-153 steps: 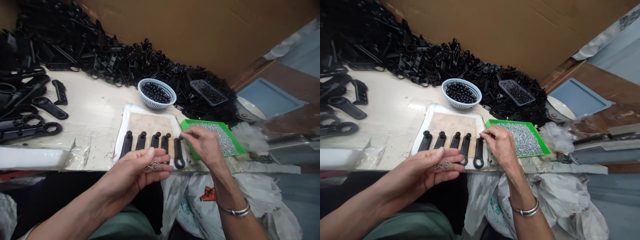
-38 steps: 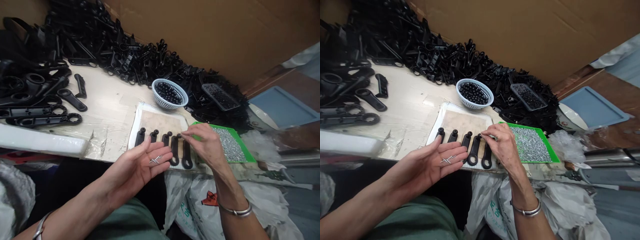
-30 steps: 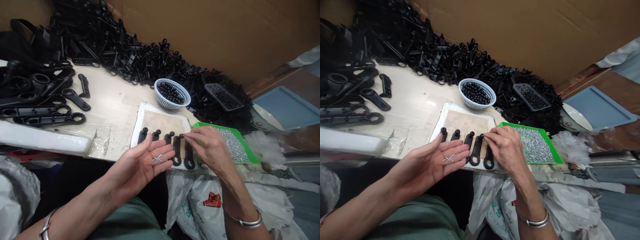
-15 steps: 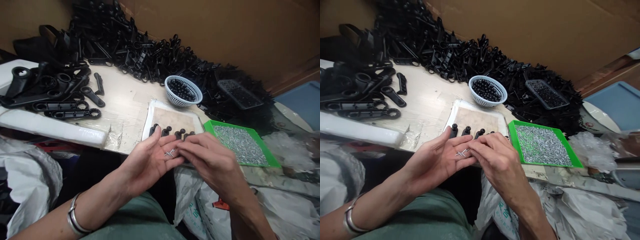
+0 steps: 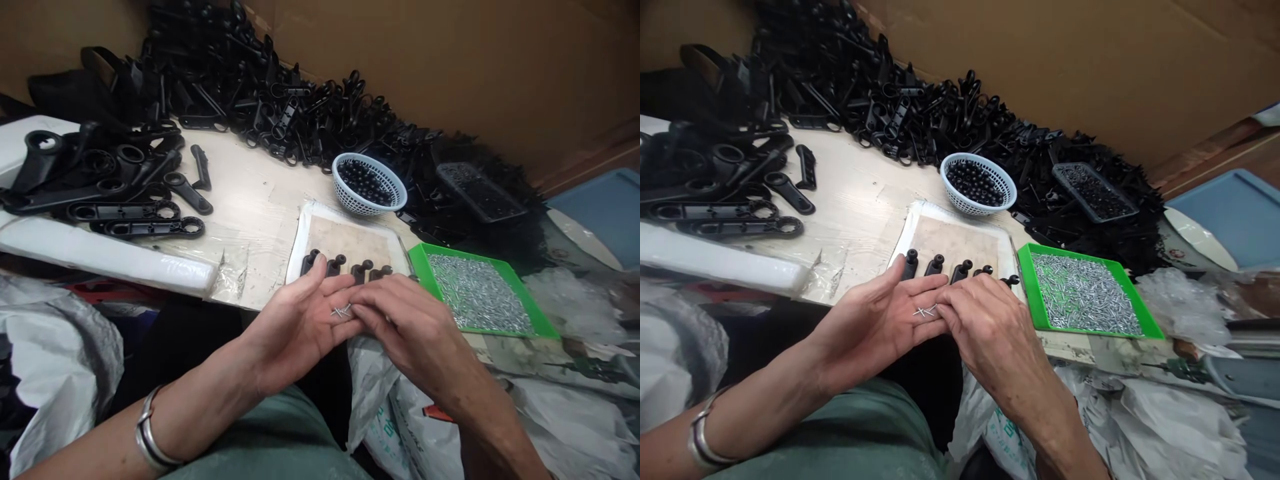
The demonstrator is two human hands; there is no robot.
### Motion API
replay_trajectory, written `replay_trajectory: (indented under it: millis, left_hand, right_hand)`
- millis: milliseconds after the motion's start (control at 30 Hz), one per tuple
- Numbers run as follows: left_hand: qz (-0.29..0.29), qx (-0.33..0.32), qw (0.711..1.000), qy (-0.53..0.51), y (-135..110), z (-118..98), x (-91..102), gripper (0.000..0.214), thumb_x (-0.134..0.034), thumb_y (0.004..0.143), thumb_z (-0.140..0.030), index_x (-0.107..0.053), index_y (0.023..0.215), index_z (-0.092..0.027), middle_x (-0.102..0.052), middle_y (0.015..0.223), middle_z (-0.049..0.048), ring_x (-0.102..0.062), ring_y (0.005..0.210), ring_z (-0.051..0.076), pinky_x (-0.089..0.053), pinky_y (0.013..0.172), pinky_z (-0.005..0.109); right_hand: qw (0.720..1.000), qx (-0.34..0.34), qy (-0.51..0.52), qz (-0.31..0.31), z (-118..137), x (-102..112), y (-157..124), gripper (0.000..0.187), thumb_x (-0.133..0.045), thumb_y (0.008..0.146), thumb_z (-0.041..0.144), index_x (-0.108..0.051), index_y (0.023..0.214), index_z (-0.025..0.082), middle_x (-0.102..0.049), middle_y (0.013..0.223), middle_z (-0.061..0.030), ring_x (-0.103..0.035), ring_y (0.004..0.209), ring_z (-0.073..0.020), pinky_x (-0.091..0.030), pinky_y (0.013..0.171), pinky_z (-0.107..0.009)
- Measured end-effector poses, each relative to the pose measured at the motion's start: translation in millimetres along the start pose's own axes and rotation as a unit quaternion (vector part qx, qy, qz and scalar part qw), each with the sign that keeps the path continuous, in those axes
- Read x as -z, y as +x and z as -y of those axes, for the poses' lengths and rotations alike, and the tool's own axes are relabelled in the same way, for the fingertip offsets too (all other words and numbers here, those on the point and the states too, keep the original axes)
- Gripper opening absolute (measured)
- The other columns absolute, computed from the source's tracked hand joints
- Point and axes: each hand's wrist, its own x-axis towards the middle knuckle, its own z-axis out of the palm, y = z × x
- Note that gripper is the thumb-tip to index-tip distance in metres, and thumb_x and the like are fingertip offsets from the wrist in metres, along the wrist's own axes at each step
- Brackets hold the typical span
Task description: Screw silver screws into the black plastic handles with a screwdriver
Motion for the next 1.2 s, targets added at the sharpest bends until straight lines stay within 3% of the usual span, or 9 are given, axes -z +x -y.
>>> replay_trajectory:
  millis: [100,267,467,733,967,1200]
  left_hand:
    - [-0.04,0.007,0.999,-0.005,-0.7,-0.9,-1.3,0.062,-0.047,0.097,-0.047,-0.042,0.136,0.0,-0.049,0.138,0.0227,-0.044,0.133,0.031,-0.032,0.116,0.041]
    - [-0.104,0.008,0.995,0.004,-2.6,-2.3,-5.1,0.051,-0.053,0.095,-0.04,-0.052,0.129,-0.001,-0.057,0.13,0.0208,-0.054,0.124,0.028,-0.039,0.112,0.04]
    - [-0.124,-0.001,0.992,0.004,-3.8,-3.4,-6.4,0.05,-0.056,0.093,-0.036,-0.052,0.128,-0.001,-0.058,0.129,0.0203,-0.056,0.122,0.028,-0.047,0.105,0.037]
    - [-0.127,-0.001,0.992,0.008,-3.8,-5.7,-3.6,0.052,-0.058,0.092,-0.038,-0.051,0.128,-0.001,-0.057,0.13,0.0204,-0.055,0.123,0.029,-0.051,0.102,0.035]
    - [-0.109,-0.004,0.994,0.006,-2.8,-5.1,-1.1,0.052,-0.056,0.093,-0.039,-0.052,0.128,-0.001,-0.057,0.131,0.02,-0.054,0.124,0.029,-0.046,0.108,0.04]
    - [-0.079,-0.008,0.997,0.0,-5.1,-5.2,0.6,0.056,-0.051,0.095,-0.047,-0.051,0.13,-0.003,-0.055,0.133,0.019,-0.049,0.129,0.029,-0.034,0.116,0.045]
  right_hand:
    - [0.999,-0.026,0.031,-0.005,-9.4,5.8,1.6,0.008,-0.05,0.096,0.016,-0.059,0.096,0.017,-0.059,0.092,-0.0017,-0.051,0.088,-0.0133,-0.041,0.078,-0.031]
    - [0.992,-0.094,0.006,-0.087,-41.3,11.3,11.7,0.009,-0.054,0.094,0.021,-0.061,0.089,0.018,-0.062,0.09,-0.0006,-0.054,0.088,-0.0141,-0.041,0.081,-0.031]
    - [0.99,-0.114,0.021,-0.081,-59.8,0.6,23.0,0.011,-0.056,0.092,0.022,-0.064,0.086,0.018,-0.065,0.089,-0.001,-0.057,0.088,-0.016,-0.042,0.083,-0.033]
    - [0.991,-0.123,0.0,-0.052,-60.7,-0.7,28.4,0.011,-0.057,0.092,0.021,-0.065,0.085,0.017,-0.066,0.088,0.0006,-0.058,0.087,-0.0142,-0.041,0.081,-0.029]
    - [0.992,-0.124,-0.009,-0.029,-63.3,-3.6,27.1,0.006,-0.058,0.091,0.02,-0.063,0.087,0.019,-0.065,0.089,0.0021,-0.057,0.087,-0.0136,-0.041,0.08,-0.029]
    - [0.993,-0.079,0.0,-0.086,-39.4,10.5,22.1,0.002,-0.06,0.09,0.018,-0.061,0.091,0.02,-0.062,0.092,0.0027,-0.056,0.089,-0.0109,-0.043,0.082,-0.027]
